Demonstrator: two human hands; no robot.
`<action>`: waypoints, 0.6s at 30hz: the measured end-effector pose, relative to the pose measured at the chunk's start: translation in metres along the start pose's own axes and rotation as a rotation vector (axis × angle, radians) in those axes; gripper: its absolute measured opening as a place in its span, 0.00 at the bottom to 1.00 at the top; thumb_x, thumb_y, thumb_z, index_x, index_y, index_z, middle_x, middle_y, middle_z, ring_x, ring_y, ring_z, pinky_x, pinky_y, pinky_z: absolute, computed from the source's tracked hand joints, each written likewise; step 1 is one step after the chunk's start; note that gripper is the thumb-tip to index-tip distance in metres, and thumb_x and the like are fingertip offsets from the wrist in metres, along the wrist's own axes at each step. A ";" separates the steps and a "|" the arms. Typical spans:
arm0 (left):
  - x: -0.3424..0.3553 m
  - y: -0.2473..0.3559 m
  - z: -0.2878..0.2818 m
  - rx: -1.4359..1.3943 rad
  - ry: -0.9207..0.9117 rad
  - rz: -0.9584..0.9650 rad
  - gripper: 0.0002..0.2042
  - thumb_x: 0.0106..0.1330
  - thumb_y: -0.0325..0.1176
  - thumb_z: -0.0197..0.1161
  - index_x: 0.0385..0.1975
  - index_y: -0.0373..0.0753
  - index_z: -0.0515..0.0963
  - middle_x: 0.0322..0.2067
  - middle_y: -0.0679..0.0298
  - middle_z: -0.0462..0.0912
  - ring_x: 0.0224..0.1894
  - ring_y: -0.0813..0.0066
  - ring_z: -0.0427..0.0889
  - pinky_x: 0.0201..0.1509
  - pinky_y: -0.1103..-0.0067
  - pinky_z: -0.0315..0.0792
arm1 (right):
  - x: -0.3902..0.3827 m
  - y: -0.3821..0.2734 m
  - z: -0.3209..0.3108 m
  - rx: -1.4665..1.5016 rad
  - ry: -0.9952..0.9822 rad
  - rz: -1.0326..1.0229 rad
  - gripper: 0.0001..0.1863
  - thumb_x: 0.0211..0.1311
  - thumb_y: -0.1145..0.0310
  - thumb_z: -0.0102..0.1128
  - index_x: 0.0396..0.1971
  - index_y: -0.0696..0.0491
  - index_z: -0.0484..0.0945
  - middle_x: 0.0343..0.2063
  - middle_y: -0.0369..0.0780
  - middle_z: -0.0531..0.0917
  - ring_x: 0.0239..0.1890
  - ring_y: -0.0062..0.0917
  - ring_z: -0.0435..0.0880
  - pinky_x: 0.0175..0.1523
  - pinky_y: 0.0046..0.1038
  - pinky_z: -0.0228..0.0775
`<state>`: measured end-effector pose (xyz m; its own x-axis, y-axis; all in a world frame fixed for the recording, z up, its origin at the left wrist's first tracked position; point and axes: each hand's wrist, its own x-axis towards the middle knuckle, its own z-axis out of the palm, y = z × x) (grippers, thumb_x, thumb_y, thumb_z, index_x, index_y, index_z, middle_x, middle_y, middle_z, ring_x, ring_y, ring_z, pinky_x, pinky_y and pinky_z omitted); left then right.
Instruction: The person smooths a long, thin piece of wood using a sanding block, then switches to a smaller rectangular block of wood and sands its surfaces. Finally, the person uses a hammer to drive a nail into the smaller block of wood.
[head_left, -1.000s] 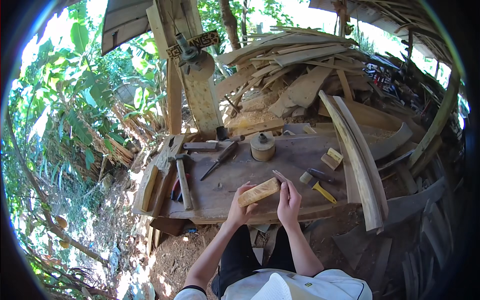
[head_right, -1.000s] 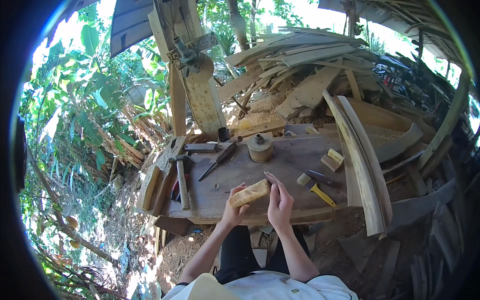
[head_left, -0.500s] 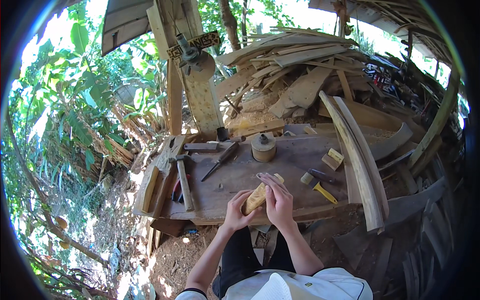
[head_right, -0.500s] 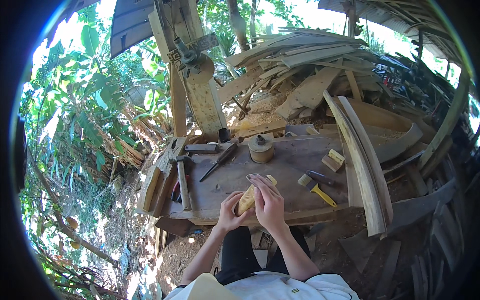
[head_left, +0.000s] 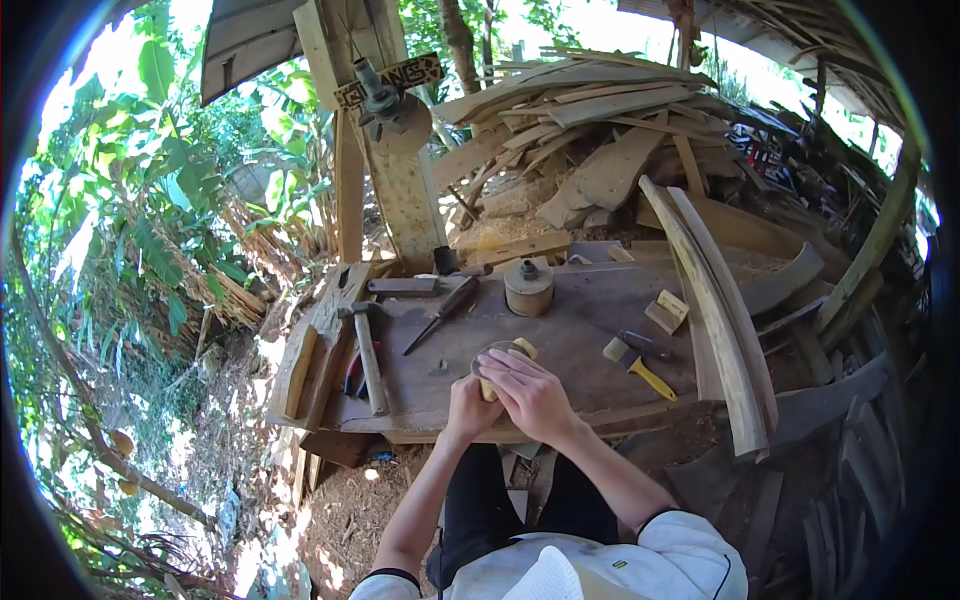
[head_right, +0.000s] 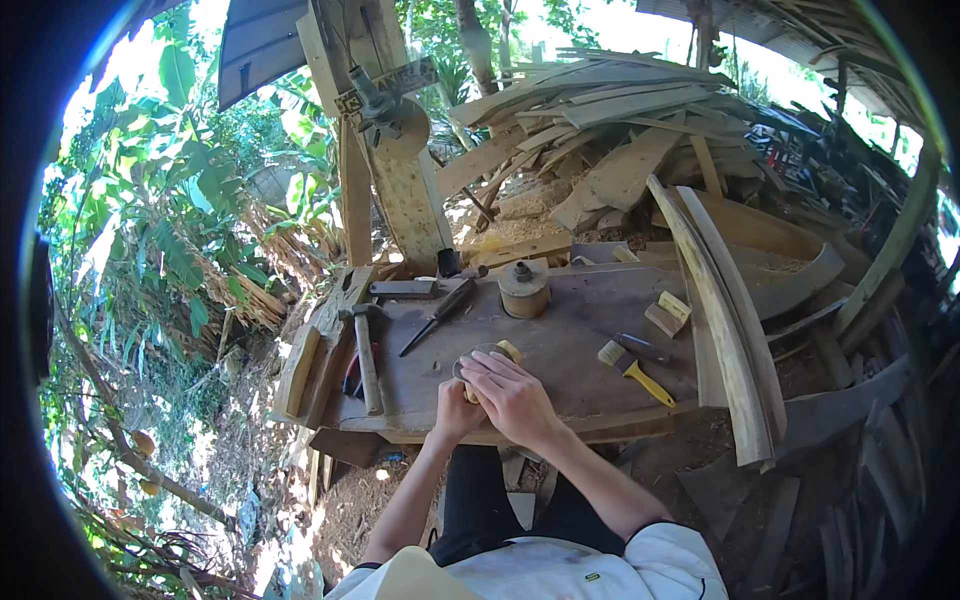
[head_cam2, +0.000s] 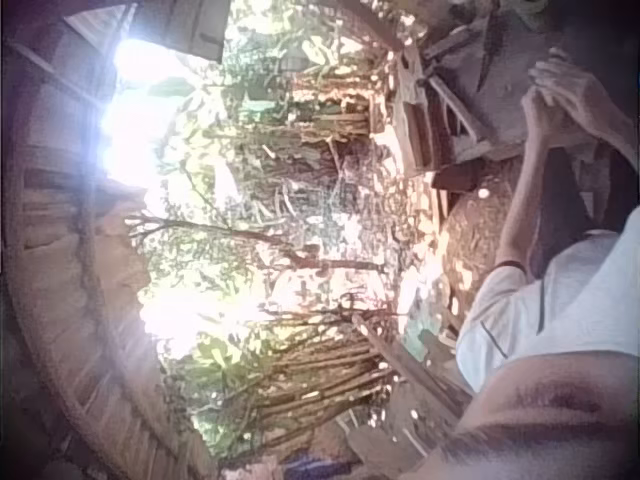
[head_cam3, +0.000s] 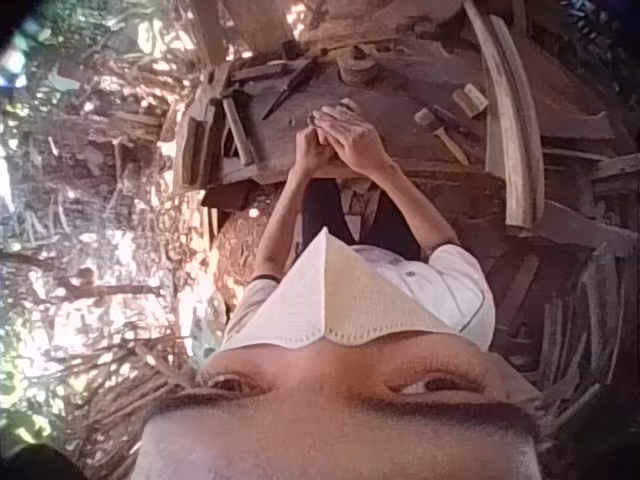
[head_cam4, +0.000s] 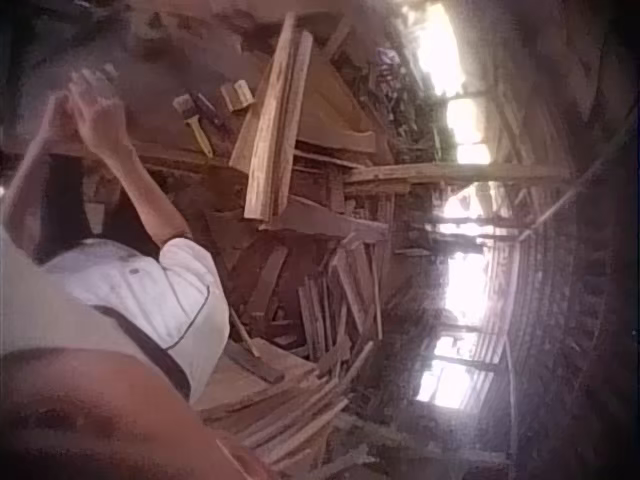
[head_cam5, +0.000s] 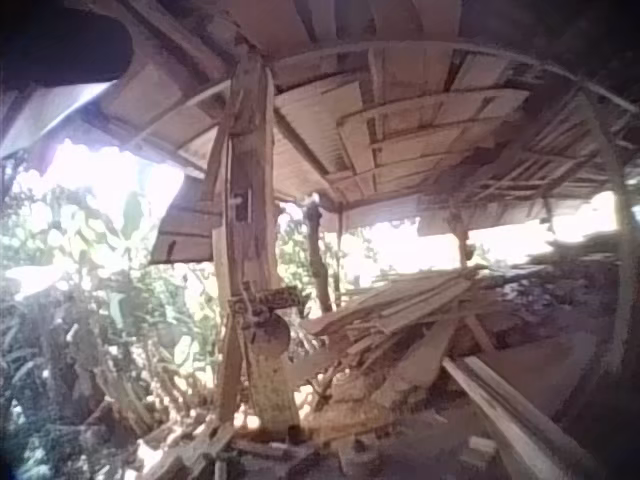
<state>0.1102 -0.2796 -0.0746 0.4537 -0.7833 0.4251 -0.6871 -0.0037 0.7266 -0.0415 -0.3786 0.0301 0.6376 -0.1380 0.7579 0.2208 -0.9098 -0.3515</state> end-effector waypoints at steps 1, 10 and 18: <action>0.003 0.007 0.004 -0.056 0.030 0.065 0.20 0.63 0.34 0.78 0.53 0.32 0.83 0.41 0.45 0.90 0.45 0.48 0.92 0.47 0.67 0.83 | -0.002 0.016 -0.005 0.017 -0.031 -0.030 0.13 0.73 0.74 0.59 0.53 0.56 0.85 0.54 0.46 0.89 0.61 0.41 0.86 0.67 0.42 0.78; 0.005 0.047 -0.004 -0.136 0.136 0.054 0.22 0.63 0.33 0.79 0.55 0.33 0.83 0.42 0.48 0.91 0.46 0.53 0.93 0.49 0.69 0.84 | -0.001 0.046 -0.008 -0.099 0.008 0.135 0.19 0.72 0.77 0.58 0.60 0.56 0.80 0.57 0.48 0.87 0.61 0.44 0.85 0.63 0.43 0.80; 0.007 0.033 -0.003 -0.116 0.098 0.041 0.21 0.58 0.33 0.80 0.50 0.33 0.84 0.38 0.47 0.90 0.42 0.51 0.92 0.45 0.67 0.83 | 0.004 0.047 -0.013 -0.060 -0.096 -0.086 0.23 0.67 0.74 0.64 0.62 0.55 0.81 0.58 0.47 0.86 0.63 0.43 0.85 0.67 0.44 0.78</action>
<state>0.0919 -0.2835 -0.0459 0.4836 -0.7170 0.5020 -0.6385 0.1034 0.7627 -0.0377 -0.4271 0.0239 0.6868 -0.0231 0.7265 0.2351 -0.9387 -0.2520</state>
